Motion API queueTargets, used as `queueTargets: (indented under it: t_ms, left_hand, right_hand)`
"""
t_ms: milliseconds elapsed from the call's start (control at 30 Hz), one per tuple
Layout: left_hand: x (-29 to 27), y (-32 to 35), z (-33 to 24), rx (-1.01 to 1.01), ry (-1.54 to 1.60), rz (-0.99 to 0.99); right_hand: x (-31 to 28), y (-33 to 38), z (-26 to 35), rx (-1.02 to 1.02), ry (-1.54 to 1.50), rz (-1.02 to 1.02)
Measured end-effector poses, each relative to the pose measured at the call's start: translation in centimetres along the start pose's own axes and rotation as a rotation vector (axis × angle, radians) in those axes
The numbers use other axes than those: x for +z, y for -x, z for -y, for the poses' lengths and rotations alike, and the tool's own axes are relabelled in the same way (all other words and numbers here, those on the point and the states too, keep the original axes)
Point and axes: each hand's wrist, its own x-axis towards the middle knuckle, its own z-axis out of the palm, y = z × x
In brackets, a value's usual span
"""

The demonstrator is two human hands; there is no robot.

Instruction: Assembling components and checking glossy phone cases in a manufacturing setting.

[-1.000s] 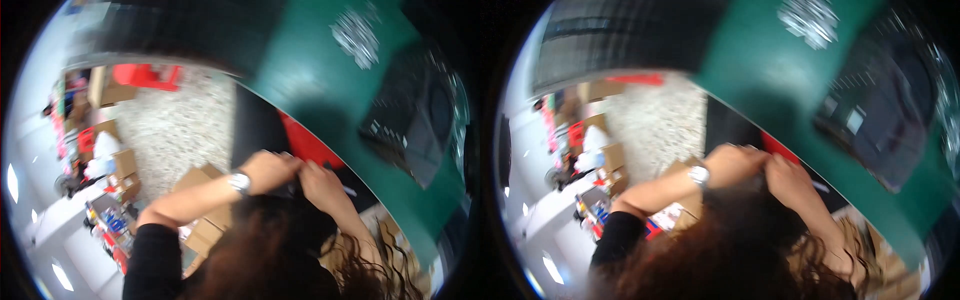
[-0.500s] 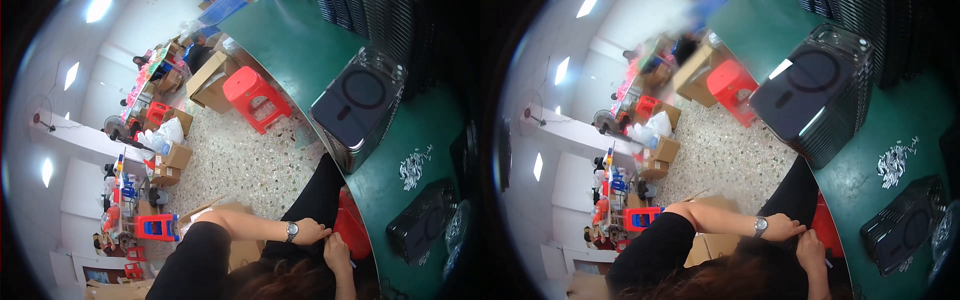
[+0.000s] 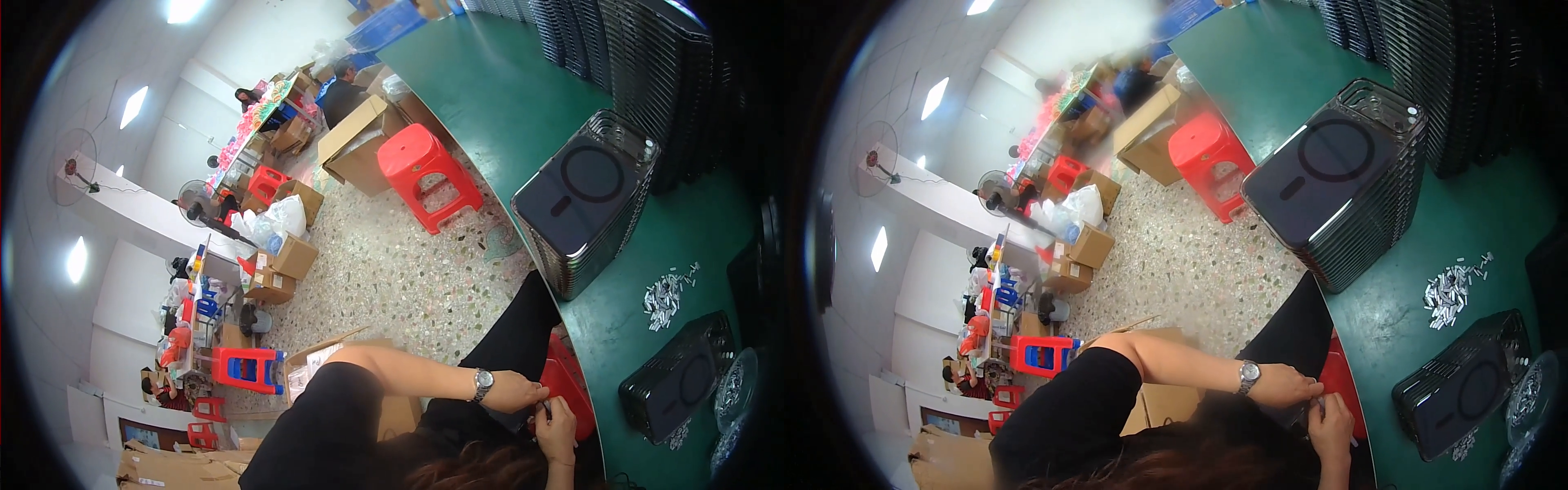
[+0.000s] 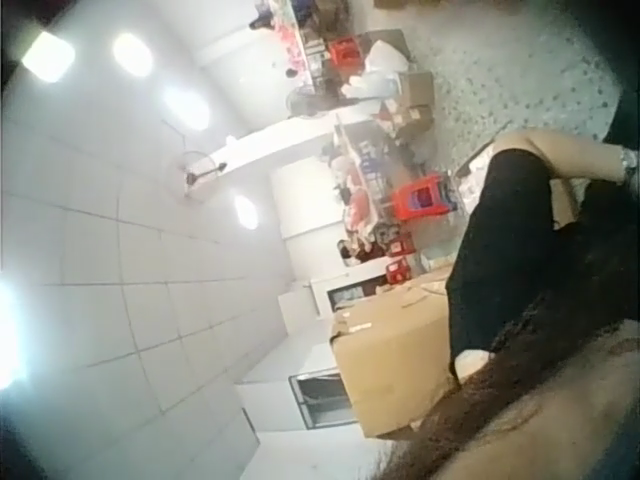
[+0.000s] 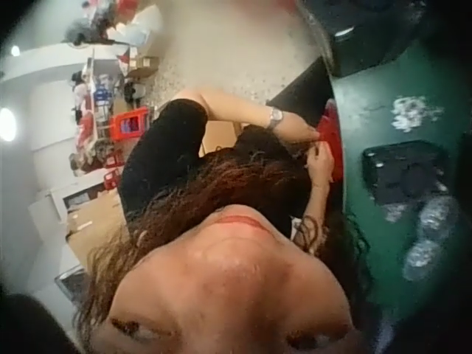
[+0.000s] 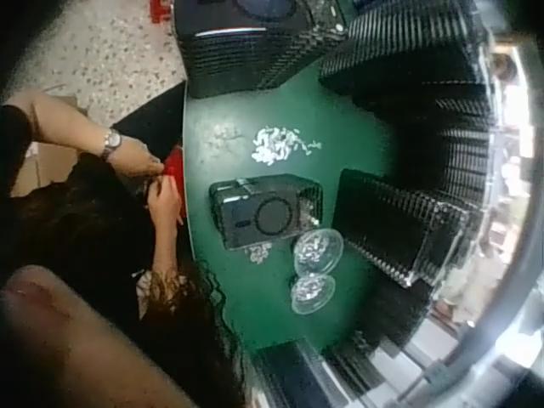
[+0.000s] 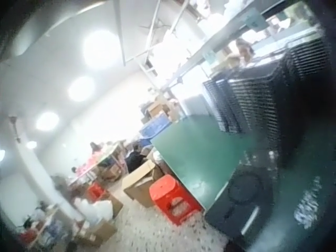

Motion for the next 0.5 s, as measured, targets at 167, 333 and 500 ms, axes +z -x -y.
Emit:
queueTargets:
  t_ms: [167,333,500]
  left_hand:
    - [0.4,-0.2,0.8,0.032,-0.03,-0.008]
    - [1.2,-0.2,0.9,0.019,-0.212,0.065]
    - [1.6,-0.4,1.3,0.022,-0.258,0.07]
  right_hand:
    - [0.7,0.2,-0.5,-0.042,0.129,-0.04]
    - [0.8,0.7,1.1,-0.008,0.209,0.06]
    - [0.6,0.4,0.2,-0.035,0.344,0.19]
